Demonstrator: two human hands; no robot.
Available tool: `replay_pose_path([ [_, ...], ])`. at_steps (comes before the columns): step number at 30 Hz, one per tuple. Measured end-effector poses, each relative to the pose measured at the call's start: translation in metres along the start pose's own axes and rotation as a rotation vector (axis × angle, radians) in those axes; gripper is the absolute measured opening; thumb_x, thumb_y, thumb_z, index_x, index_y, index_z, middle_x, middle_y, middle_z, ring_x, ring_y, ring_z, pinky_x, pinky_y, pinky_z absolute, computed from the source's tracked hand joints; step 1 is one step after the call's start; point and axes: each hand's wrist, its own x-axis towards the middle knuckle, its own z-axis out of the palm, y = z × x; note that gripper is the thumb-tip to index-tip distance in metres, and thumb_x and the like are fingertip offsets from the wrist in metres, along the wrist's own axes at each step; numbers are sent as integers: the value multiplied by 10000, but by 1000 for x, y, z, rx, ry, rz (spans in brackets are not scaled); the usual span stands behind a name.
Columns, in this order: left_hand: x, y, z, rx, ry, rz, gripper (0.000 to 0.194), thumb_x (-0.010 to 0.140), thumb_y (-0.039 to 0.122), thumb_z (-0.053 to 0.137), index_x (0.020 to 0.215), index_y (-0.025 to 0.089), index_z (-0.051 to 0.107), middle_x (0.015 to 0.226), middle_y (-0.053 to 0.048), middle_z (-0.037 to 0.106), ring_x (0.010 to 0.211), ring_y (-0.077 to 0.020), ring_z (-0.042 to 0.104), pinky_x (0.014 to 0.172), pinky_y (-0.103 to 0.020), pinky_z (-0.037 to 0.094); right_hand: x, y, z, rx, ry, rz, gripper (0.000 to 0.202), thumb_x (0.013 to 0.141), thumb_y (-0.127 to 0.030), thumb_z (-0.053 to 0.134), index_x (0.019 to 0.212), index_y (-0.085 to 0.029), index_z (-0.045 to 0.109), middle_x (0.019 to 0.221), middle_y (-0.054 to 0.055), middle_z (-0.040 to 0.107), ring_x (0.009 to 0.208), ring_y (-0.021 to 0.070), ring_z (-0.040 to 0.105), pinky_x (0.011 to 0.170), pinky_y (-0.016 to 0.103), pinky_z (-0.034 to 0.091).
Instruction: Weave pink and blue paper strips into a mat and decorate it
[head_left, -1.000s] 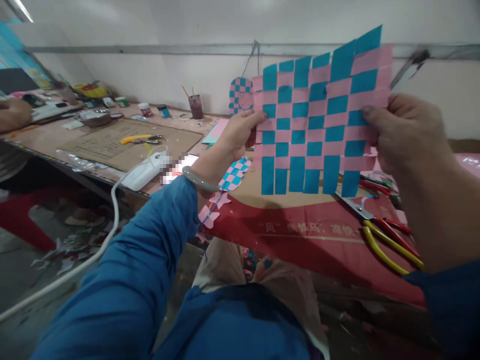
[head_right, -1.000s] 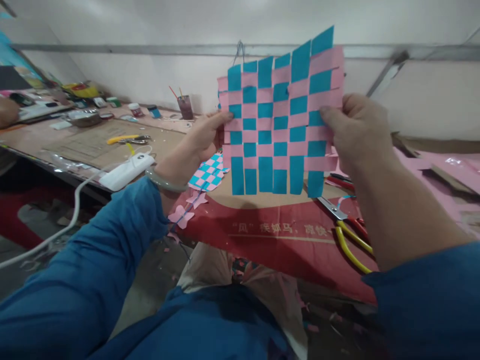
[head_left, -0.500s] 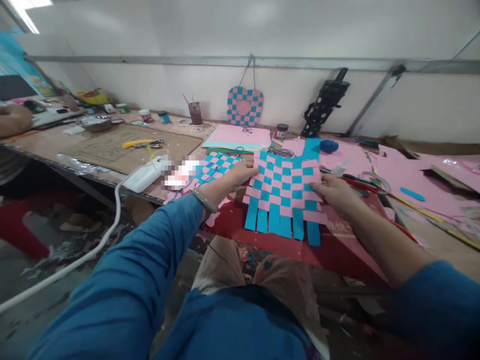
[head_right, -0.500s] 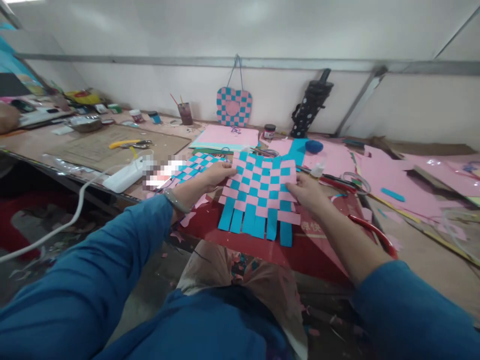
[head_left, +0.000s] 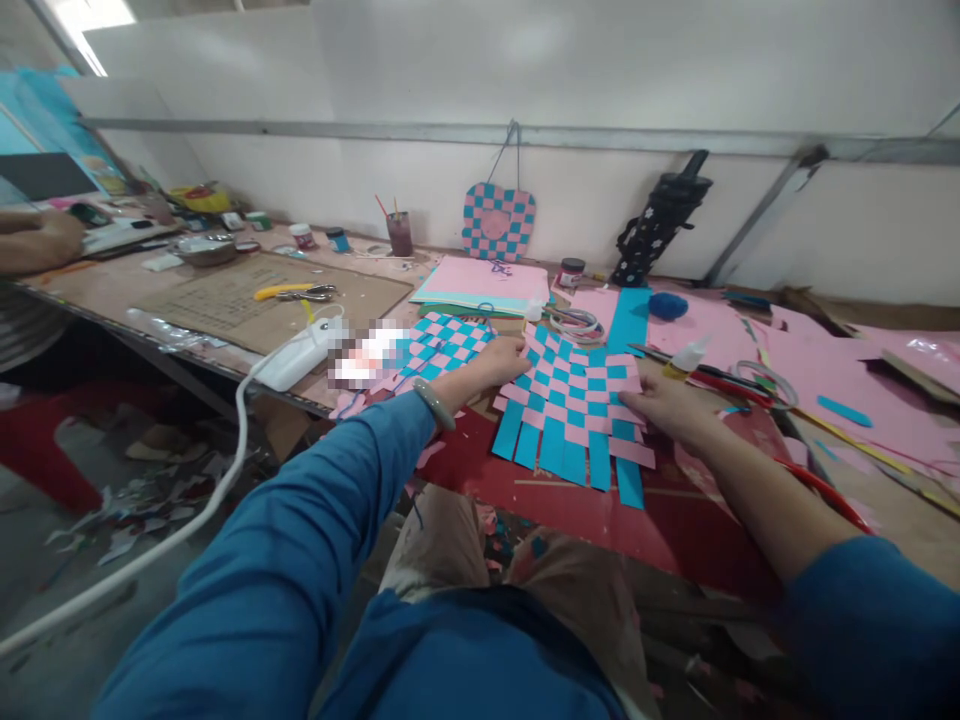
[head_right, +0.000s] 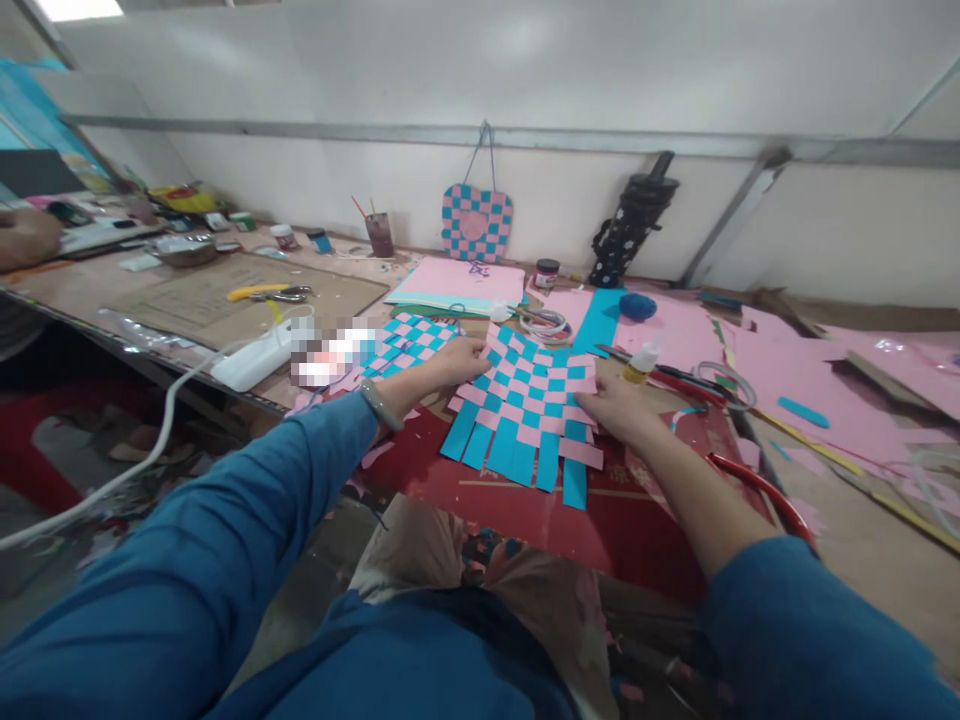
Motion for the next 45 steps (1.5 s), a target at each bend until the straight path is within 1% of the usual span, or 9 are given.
replay_pose_path([
  [3, -2, 6, -3, 203, -18, 57, 268, 734, 190, 573, 987, 147, 652, 953, -81, 696, 936, -237, 635, 803, -285, 471, -1, -4, -4, -217, -53, 123, 190, 662, -362, 651, 717, -182, 676, 615, 41, 638, 649, 218, 603, 634, 317, 470],
  [7, -13, 14, -12, 423, -55, 115, 552, 780, 251, 557, 1313, 137, 467, 1255, -138, 605, 1125, -289, 581, 924, -358, 448, -5, -11, -8, -397, -134, 203, 274, 756, -420, 578, 802, -171, 684, 587, 49, 623, 635, 218, 604, 592, 295, 427],
  [16, -55, 26, -27, 718, -97, 190, 449, 857, 323, 505, 1259, 124, 522, 1133, -152, 659, 1061, -306, 616, 861, -386, 464, -24, -30, -26, -613, -127, 156, 348, 877, -410, 422, 1004, -200, 669, 783, 72, 683, 752, 235, 623, 618, 309, 371],
  [20, -76, 31, -21, 776, -159, 392, 399, 904, 384, 463, 1214, 148, 548, 1124, -120, 657, 1073, -263, 600, 848, -342, 464, -43, -38, -18, -732, -134, -11, 437, 909, -453, 335, 872, -189, 681, 840, 95, 692, 793, 251, 629, 618, 326, 396],
  [26, -92, 34, -6, 827, -352, 640, 418, 875, 473, 515, 1110, 140, 608, 1100, -113, 651, 1056, -256, 600, 975, -416, 386, -65, -33, 11, -709, -337, -482, 453, 925, -424, 352, 1171, -169, 635, 1250, 109, 608, 1157, 257, 556, 935, 395, 460],
  [30, -79, 31, -6, 788, -374, 660, 370, 895, 453, 491, 1074, 159, 625, 1030, -94, 672, 963, -227, 625, 948, -411, 400, -58, -34, 5, -712, -421, -533, 442, 931, -396, 350, 1148, -151, 647, 1247, 129, 605, 1120, 257, 581, 931, 409, 476],
  [36, -24, 18, 1, 838, -250, 622, 274, 921, 280, 419, 987, 127, 636, 1033, -123, 650, 965, -246, 601, 856, -386, 443, -4, -37, -9, -848, -325, -384, 390, 905, -305, 388, 1166, -189, 653, 1169, 104, 648, 1053, 258, 603, 875, 383, 480],
  [40, -3, 11, 13, 829, -225, 588, 263, 905, 203, 399, 959, 130, 646, 1037, -125, 634, 931, -229, 584, 787, -351, 455, 26, -35, 3, -926, -372, -315, 373, 888, -229, 412, 1170, -197, 655, 1165, 102, 644, 1056, 249, 589, 838, 345, 465],
  [45, -3, 8, 24, 778, -216, 532, 292, 918, 201, 363, 980, 153, 644, 1113, -103, 616, 997, -219, 542, 879, -390, 427, 36, -24, 22, -949, -351, -275, 371, 919, -269, 379, 1134, -241, 679, 1135, 92, 652, 1012, 263, 593, 766, 344, 447],
])
